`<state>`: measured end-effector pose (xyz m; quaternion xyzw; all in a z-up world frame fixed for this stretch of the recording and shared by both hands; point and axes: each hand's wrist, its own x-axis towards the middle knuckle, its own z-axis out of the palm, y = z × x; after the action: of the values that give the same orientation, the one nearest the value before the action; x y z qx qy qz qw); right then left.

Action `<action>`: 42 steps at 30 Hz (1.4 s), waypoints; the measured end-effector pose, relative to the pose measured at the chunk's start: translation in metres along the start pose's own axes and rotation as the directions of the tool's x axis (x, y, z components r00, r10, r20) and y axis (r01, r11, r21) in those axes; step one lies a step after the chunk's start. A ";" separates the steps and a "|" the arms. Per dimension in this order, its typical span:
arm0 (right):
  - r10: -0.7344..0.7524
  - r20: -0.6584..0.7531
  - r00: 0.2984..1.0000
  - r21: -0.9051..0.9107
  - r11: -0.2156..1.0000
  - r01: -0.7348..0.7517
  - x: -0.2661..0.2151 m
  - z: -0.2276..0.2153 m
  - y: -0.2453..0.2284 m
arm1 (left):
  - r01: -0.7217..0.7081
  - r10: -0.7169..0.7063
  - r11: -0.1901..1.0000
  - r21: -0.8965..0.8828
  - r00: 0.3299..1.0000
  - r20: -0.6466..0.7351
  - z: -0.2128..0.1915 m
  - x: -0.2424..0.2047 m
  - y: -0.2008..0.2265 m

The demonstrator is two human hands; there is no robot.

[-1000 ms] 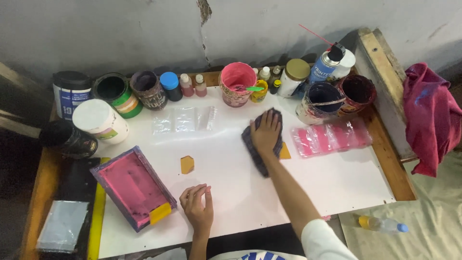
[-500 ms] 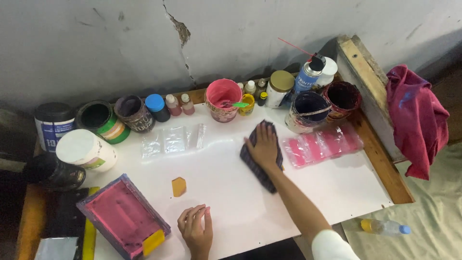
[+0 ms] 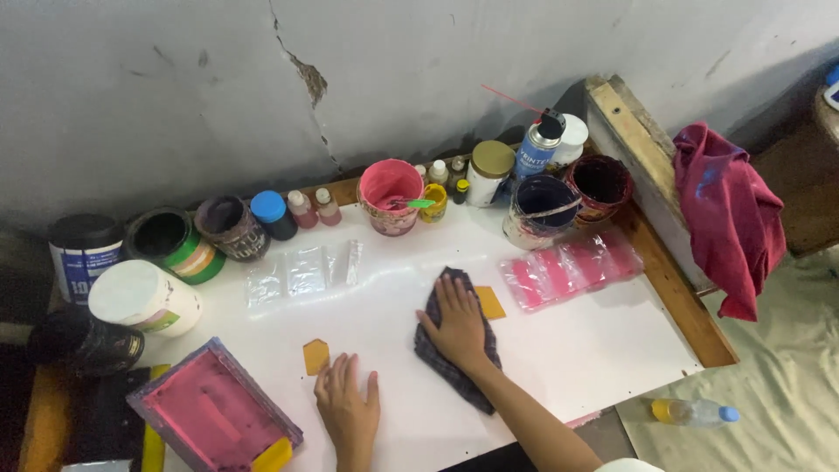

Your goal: The person wipes a white work surface with a dark cloth, then stirs pink paint in a container using a green stick. The person then wipes the surface again and handles a clear plastic sheet.

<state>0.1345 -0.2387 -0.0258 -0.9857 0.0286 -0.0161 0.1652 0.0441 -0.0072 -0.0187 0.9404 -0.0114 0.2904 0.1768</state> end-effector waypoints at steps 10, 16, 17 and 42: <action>0.238 -0.122 0.964 0.018 0.971 -0.238 0.103 0.005 0.032 | 0.020 -0.024 0.995 0.102 0.999 0.041 -0.010 0.014 0.010; 0.133 -0.062 0.989 -0.031 0.990 -0.135 0.022 -0.005 0.034 | 0.038 -0.046 0.981 0.192 0.998 0.037 -0.008 0.011 0.012; 0.159 -0.084 0.984 -0.016 0.987 -0.161 0.006 -0.005 0.035 | 0.053 -0.063 0.980 0.190 0.997 0.048 -0.007 0.010 0.012; 0.194 0.048 0.980 0.117 0.973 -0.199 0.092 -0.040 0.039 | 0.003 0.004 0.974 0.227 1.000 -0.030 -0.005 0.009 0.011</action>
<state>0.2230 -0.2938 0.0012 -0.9663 0.1220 0.0163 0.2260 0.0476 -0.0152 -0.0065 0.9499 0.0244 0.3040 0.0683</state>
